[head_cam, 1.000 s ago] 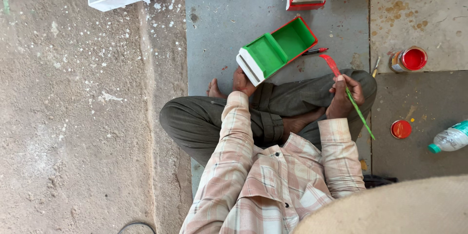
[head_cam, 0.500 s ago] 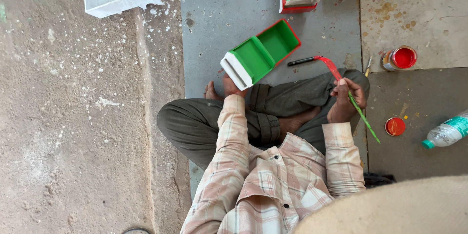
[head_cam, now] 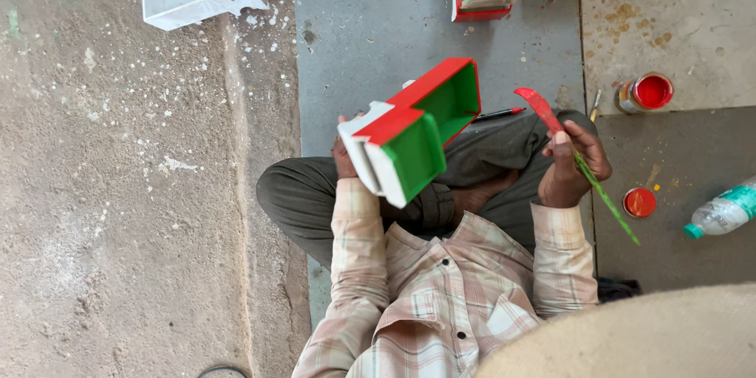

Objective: The person paints the exterior of a small rectangular box red using a paintbrush. The box has a green interior and is held in the left hand while the right hand applies red paint to the sides and front.

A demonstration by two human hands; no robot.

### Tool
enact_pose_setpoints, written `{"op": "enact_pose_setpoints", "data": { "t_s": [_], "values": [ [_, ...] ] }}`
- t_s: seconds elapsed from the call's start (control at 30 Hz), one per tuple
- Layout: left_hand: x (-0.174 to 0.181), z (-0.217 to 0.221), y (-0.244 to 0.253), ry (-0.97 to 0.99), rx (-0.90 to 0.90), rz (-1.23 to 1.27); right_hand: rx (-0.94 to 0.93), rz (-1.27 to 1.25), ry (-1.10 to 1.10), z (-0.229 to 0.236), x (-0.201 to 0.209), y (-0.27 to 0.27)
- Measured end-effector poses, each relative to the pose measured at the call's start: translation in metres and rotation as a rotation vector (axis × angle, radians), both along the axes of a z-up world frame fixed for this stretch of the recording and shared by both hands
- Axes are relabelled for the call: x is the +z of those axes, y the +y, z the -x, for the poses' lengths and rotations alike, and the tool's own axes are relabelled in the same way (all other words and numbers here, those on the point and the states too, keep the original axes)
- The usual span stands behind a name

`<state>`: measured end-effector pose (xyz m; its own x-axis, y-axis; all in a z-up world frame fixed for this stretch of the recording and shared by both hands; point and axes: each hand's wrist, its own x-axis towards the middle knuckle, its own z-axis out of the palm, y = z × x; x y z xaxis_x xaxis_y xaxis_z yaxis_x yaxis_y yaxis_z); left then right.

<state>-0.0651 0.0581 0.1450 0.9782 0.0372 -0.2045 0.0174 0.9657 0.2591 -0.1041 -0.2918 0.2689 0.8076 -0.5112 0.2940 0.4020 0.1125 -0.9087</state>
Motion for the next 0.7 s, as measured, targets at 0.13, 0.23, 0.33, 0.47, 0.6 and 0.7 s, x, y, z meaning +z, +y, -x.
{"op": "enact_pose_setpoints", "data": {
  "t_s": [0.13, 0.23, 0.33, 0.47, 0.6, 0.7],
  "values": [
    [0.036, 0.021, 0.010, -0.024, -0.028, 0.022, 0.026, -0.016, -0.029, 0.005, 0.012, 0.003],
    [0.052, 0.033, 0.016, -0.039, -0.026, 0.027, 0.028, -0.033, -0.052, 0.007, 0.020, 0.006],
    [0.060, 0.039, 0.020, -0.054, -0.023, 0.029, 0.030, -0.029, -0.075, 0.011, 0.028, 0.006],
    [0.064, 0.043, 0.022, -0.063, -0.014, 0.042, 0.050, -0.050, -0.090, 0.014, 0.037, 0.007],
    [0.067, 0.046, 0.022, -0.067, -0.010, 0.046, 0.079, -0.033, -0.118, 0.018, 0.044, 0.007],
    [0.071, 0.049, 0.020, -0.072, -0.014, 0.047, 0.082, -0.031, -0.119, 0.021, 0.046, 0.007]
  ]
}}
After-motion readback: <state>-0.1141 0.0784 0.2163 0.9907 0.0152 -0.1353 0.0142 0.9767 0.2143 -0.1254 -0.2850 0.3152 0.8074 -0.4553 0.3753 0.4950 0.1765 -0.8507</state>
